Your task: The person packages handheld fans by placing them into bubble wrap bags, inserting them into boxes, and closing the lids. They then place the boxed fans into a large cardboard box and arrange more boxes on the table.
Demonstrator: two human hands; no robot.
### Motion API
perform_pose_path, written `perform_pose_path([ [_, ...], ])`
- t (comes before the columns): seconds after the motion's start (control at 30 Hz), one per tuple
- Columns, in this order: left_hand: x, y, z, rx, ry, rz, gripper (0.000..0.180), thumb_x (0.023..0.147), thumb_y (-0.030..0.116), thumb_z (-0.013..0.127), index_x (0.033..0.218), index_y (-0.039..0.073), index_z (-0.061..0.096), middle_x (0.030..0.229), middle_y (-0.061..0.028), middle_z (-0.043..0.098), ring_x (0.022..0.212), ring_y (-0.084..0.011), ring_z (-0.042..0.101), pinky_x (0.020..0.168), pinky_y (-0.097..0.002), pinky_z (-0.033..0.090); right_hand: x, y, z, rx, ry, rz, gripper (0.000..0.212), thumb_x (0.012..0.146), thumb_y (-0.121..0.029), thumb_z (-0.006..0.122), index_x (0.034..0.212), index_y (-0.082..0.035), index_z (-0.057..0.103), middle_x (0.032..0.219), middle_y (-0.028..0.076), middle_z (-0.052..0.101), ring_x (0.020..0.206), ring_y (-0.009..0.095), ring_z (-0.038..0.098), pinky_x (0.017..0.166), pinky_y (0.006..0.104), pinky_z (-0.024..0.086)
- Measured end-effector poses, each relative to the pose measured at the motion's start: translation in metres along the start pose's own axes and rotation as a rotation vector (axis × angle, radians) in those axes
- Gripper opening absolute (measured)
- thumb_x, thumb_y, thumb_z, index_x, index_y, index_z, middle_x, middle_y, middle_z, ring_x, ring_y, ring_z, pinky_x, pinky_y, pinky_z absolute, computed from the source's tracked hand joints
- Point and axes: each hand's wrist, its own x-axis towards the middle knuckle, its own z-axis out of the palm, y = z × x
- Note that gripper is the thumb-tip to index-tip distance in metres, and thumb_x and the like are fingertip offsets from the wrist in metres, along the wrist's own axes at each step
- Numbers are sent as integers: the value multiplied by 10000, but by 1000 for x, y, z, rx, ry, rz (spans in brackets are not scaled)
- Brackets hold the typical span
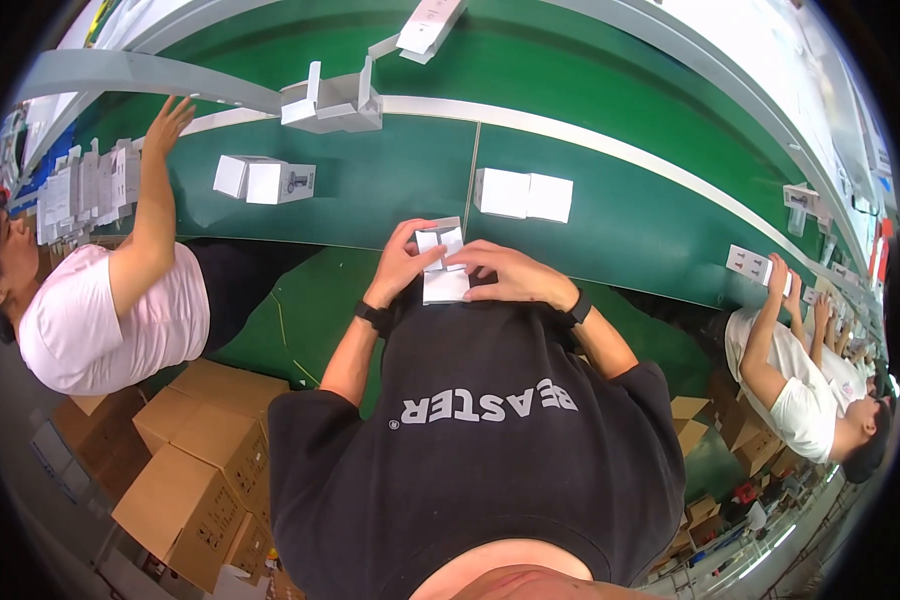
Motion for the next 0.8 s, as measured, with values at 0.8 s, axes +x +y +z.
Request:
perform_pose_path([
  [0.8, -2, -26, -20, -237, -150, -71, 427, 924, 33, 574, 1350, 51, 548, 1371, -38, 470, 930, -85, 571, 802, -247, 503, 26, 15, 29, -636, 616, -161, 216, 873, -125, 687, 1084, -85, 665, 975, 73, 593, 914, 270, 595, 772, 373, 525],
])
